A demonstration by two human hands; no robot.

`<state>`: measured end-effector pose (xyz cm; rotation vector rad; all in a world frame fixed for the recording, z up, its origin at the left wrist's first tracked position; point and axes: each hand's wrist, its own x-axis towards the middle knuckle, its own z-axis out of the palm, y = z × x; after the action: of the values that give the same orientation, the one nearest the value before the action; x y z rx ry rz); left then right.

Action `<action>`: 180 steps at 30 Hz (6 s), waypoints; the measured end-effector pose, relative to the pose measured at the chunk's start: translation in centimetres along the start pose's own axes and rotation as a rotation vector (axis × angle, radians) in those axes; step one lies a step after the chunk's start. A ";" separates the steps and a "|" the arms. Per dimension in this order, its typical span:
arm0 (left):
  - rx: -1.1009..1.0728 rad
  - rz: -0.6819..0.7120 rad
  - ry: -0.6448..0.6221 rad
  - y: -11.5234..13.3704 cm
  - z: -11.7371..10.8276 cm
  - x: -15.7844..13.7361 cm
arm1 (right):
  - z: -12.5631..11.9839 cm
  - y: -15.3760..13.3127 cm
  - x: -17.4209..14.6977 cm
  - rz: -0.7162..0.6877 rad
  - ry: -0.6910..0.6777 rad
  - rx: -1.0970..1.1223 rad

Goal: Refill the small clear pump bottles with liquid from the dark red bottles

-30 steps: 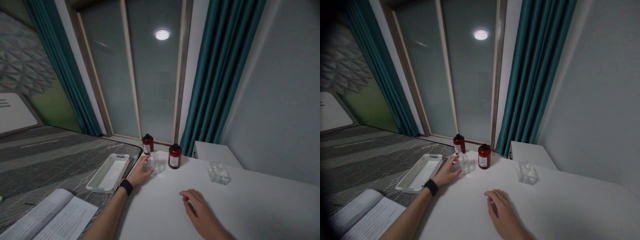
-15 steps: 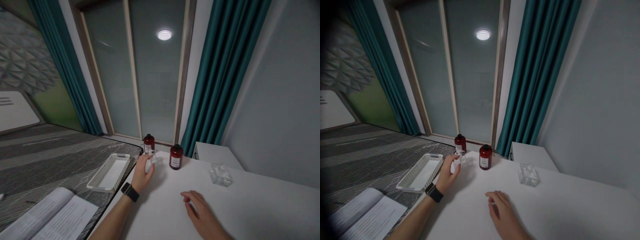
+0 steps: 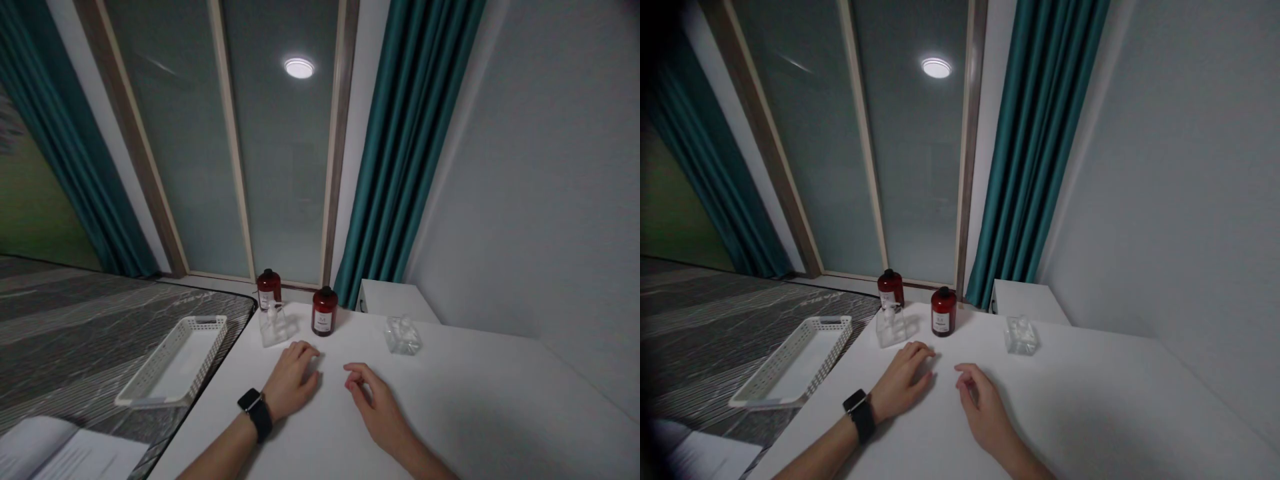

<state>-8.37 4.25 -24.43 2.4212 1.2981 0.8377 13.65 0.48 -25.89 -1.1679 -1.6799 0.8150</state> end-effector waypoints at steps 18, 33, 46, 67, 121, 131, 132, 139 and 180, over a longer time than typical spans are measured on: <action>0.026 -0.002 -0.072 -0.2 -0.4 0.1 | 3.4 0.7 12.5 -0.138 0.347 -0.003; -0.016 -0.012 -0.020 -0.1 -0.5 0.2 | 4.0 1.4 15.4 -0.183 0.239 0.099; 0.016 0.013 0.009 0.1 -0.2 0.1 | -1.7 -0.3 6.9 -0.167 0.120 0.119; -0.255 0.112 -0.012 5.0 -3.0 2.3 | -6.2 -0.9 -2.6 -0.054 0.074 0.210; -0.710 0.208 0.005 11.3 -1.0 1.7 | -5.0 -2.6 -4.6 -0.067 -0.088 0.255; -0.790 0.084 0.073 11.8 -0.3 1.7 | -5.3 -2.8 -4.6 -0.047 -0.026 0.138; -0.804 0.087 0.064 11.8 -0.3 1.7 | -5.4 -2.9 -4.5 -0.050 -0.020 0.127; -0.759 0.071 0.138 11.3 -0.2 1.7 | -5.6 -2.7 -4.2 -0.056 0.035 0.100; -0.919 0.021 0.099 11.2 2.3 1.9 | -5.0 -4.1 -4.8 -0.281 0.223 0.034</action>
<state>1.33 -0.43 -20.12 1.6661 0.6648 1.2240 17.53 -5.34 -21.91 -0.9353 -1.5917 0.5166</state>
